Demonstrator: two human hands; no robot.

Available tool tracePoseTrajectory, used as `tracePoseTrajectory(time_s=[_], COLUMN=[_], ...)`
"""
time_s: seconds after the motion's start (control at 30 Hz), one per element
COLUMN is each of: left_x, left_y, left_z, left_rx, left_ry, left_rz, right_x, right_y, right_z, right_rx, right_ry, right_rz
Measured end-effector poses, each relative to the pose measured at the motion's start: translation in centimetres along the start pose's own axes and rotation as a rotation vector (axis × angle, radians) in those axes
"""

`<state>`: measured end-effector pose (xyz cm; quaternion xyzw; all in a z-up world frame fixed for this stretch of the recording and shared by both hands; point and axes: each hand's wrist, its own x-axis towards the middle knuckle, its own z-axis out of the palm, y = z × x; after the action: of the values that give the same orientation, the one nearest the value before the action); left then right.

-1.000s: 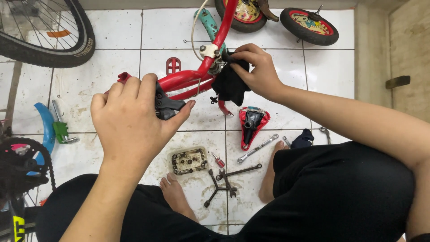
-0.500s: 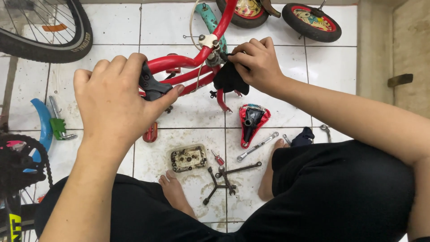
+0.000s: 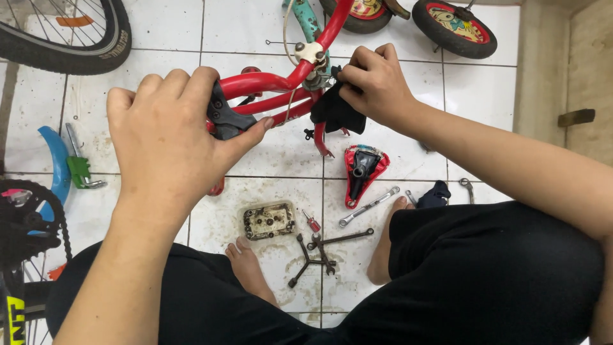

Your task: Servicing and cleaning the brake lever assembly on a small red bicycle frame using a cloth.

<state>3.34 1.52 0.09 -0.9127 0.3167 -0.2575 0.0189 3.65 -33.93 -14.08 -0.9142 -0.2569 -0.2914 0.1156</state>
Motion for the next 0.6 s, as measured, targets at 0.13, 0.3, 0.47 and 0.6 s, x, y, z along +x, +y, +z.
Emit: tracePoseTrajectory(time_s=[0.13,0.3,0.47,0.6], left_x=[0.0,0.0,0.0,0.1], left_y=[0.0,0.1,0.3,0.3], left_z=[0.1,0.0,-0.1,-0.2], left_rx=[0.022,0.0,-0.004,-0.002], left_ry=[0.023,0.027,0.03,0.04], left_rz=[0.003,-0.004,-0.009,-0.003], right_x=[0.9,1.6,2.1,2.6], right_y=[-0.1,-0.2,-0.3,-0.4], right_z=[-0.4,-0.7,-0.8,-1.0], right_rx=[0.015,0.091,0.107,0.081], right_ry=[-0.055,-0.213,-0.284,-0.333], right_rz=[0.059,0.245,0.334,0.33])
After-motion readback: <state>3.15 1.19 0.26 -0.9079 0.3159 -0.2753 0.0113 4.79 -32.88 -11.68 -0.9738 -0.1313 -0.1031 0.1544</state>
